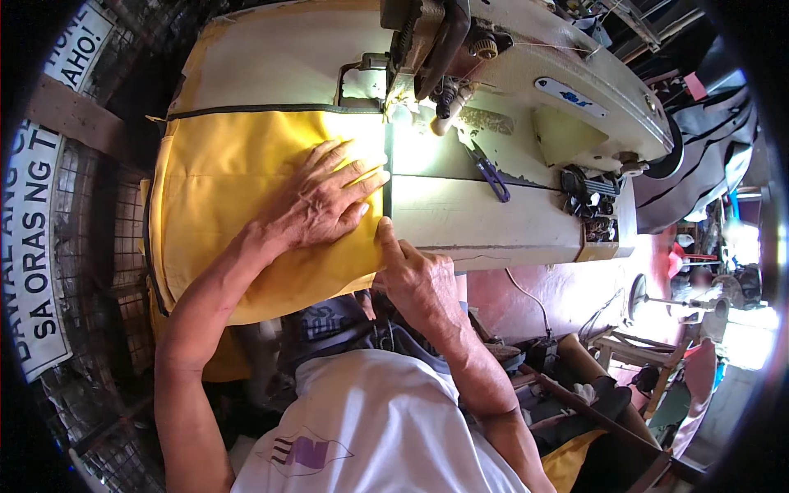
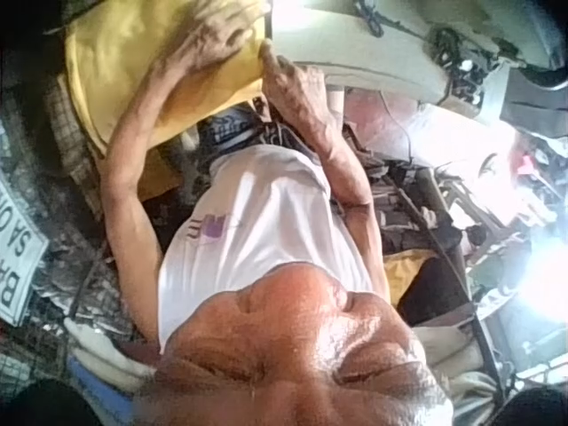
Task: Sewing a yellow fabric bag using an industrial sewing machine.
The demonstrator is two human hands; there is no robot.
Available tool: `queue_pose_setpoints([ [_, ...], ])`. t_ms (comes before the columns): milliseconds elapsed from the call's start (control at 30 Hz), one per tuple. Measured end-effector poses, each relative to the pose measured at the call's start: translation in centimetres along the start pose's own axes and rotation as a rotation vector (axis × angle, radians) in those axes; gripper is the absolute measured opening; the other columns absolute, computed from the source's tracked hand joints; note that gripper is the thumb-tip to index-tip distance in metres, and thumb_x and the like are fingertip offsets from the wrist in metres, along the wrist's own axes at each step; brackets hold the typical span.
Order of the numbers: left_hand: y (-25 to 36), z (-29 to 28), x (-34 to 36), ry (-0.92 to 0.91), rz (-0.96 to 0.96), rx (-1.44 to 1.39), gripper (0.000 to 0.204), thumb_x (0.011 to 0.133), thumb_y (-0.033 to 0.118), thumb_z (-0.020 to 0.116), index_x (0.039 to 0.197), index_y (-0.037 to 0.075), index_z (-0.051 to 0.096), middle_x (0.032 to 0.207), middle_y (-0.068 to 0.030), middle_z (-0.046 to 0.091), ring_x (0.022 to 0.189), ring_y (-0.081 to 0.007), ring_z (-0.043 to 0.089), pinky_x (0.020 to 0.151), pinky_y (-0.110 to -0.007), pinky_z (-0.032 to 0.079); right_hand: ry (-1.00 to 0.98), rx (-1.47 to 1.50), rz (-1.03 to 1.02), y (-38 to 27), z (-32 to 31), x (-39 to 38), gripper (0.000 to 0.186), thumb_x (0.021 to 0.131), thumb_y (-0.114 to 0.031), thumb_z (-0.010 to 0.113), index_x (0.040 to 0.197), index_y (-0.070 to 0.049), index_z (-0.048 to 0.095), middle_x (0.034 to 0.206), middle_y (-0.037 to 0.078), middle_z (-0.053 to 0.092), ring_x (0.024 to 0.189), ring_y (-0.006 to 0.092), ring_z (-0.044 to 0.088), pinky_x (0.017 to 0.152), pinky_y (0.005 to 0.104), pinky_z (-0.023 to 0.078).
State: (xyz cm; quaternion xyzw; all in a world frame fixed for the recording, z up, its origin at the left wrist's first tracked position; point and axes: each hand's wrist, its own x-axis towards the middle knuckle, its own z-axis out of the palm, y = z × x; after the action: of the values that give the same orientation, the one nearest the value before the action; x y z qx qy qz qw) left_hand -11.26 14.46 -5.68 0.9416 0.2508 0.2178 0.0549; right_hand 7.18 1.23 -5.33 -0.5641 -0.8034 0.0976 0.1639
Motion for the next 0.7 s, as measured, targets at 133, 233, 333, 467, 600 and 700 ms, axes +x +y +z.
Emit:
queue_pose_setpoints([
  [133,-0.8,0.1,0.3,-0.004,-0.022,0.005,0.044,0.086,0.018,0.063,0.129,0.011,0.063,0.133,-0.0111,0.060,0.132,-0.0348,0.049,0.117,-0.051,0.033,0.028,0.053,0.005,0.5,-0.3,1.1,0.059,0.081,-0.005,0.059,0.137,0.008,0.048,0.078,0.013,0.064,0.066,0.0286,0.069,0.058,0.0406,0.055],
  [233,-1.5,0.2,1.1,0.007,-0.008,-0.003,0.043,0.087,0.019,0.062,0.129,0.011,0.063,0.134,-0.0120,0.060,0.133,-0.0357,0.047,0.117,-0.051,0.032,0.031,0.059,0.024,0.9,-0.5,1.9,0.056,0.082,-0.005,0.058,0.135,0.007,0.049,0.079,0.015,0.065,0.066,0.0311,0.069,0.058,0.0423,0.055],
  [333,-2.2,0.1,1.2,0.010,-0.008,0.003,0.043,0.088,0.020,0.061,0.130,0.011,0.063,0.135,-0.0128,0.059,0.134,-0.0362,0.046,0.117,-0.050,0.032,0.022,0.067,0.047,1.0,-0.6,2.7,0.053,0.083,-0.005,0.058,0.134,0.006,0.051,0.080,0.015,0.066,0.068,0.0326,0.069,0.059,0.0435,0.055],
  [467,-2.9,-0.1,1.6,-0.004,0.003,-0.012,0.042,0.089,0.020,0.060,0.130,0.010,0.063,0.135,-0.0131,0.059,0.135,-0.0359,0.045,0.116,-0.050,0.033,0.028,0.104,0.051,1.0,-0.6,3.4,0.047,0.084,-0.004,0.057,0.130,0.004,0.053,0.081,0.015,0.067,0.069,0.0336,0.069,0.060,0.0450,0.055],
  [600,-3.0,-0.5,2.0,-0.031,0.046,0.029,0.041,0.090,0.021,0.059,0.128,0.006,0.063,0.135,-0.0144,0.058,0.135,-0.0355,0.046,0.115,-0.049,0.034,0.020,0.093,0.069,1.0,-0.7,3.5,0.044,0.087,-0.006,0.056,0.129,0.003,0.053,0.081,0.015,0.068,0.069,0.0342,0.069,0.060,0.0456,0.054],
  [700,-3.4,-0.9,2.7,-0.025,0.055,0.039,0.040,0.089,0.021,0.059,0.125,0.004,0.063,0.133,-0.0151,0.058,0.133,-0.0354,0.047,0.114,-0.048,0.035,0.022,0.085,0.118,1.4,-0.5,4.4,0.041,0.089,-0.008,0.056,0.128,0.001,0.054,0.082,0.015,0.068,0.070,0.0350,0.069,0.061,0.0465,0.054],
])
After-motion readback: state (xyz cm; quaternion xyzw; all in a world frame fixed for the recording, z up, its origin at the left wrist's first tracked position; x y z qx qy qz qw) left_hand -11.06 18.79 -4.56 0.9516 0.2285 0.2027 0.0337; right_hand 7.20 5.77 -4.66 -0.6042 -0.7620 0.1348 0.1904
